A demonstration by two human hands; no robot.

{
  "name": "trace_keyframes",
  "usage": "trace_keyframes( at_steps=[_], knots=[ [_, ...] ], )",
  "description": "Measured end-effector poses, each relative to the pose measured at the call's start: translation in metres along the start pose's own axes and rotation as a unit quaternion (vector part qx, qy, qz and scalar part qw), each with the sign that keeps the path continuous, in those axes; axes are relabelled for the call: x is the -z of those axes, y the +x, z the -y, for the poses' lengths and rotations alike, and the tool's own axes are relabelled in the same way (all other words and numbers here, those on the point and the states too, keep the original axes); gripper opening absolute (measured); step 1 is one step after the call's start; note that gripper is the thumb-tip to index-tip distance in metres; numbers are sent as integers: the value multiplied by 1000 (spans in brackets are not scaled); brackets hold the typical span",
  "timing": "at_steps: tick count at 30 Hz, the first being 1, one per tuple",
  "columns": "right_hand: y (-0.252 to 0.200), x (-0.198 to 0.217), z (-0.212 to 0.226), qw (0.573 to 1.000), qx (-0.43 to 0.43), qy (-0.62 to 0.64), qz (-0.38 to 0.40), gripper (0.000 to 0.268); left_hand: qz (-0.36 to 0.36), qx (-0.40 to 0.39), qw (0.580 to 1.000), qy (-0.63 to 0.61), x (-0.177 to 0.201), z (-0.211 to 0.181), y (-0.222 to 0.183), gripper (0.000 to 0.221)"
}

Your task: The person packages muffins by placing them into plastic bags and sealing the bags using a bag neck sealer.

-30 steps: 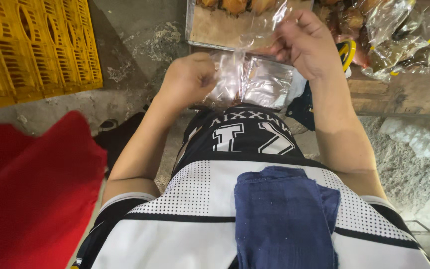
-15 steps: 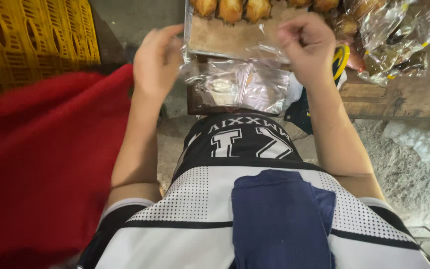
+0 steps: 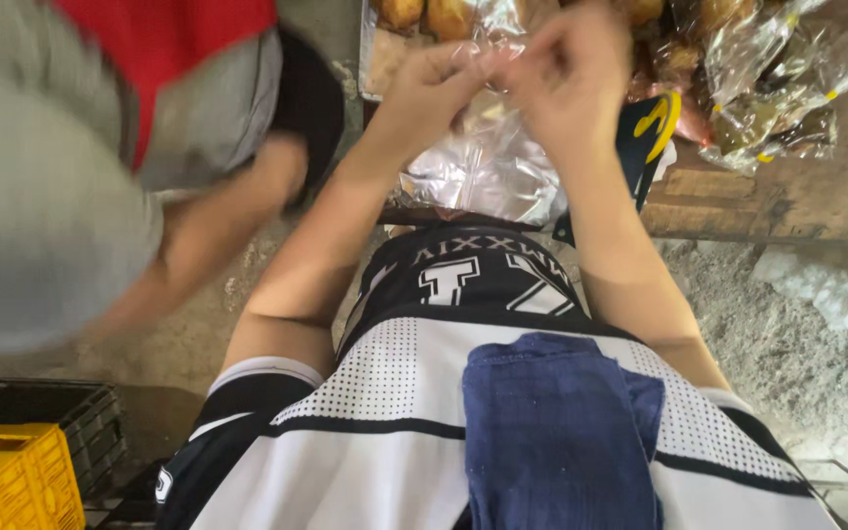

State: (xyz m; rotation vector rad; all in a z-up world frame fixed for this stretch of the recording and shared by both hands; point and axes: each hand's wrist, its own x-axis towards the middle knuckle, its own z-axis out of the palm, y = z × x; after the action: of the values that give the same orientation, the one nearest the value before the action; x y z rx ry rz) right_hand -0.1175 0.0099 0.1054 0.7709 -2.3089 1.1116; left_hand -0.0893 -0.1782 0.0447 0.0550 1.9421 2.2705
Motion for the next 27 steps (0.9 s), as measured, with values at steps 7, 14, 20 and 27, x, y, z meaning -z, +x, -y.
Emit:
trace_keyframes(
  at_steps=[7,14,20,27],
  knots=[
    [-42,-19,-24,920,-277,220,169,16,-51,75,993,-74,-9,11,-24,26],
    [-55,-41,-24,932,-203,288,84,14,-80,-38,993,-77,-9,32,-20,24],
    [-61,-47,-39,845,-301,399,193,8,-110,-83,984,-109,7,55,-11,39],
    [-31,-55,-117,907,-283,263,166,13,-208,-64,957,-193,28,-11,-25,27]
  ],
)
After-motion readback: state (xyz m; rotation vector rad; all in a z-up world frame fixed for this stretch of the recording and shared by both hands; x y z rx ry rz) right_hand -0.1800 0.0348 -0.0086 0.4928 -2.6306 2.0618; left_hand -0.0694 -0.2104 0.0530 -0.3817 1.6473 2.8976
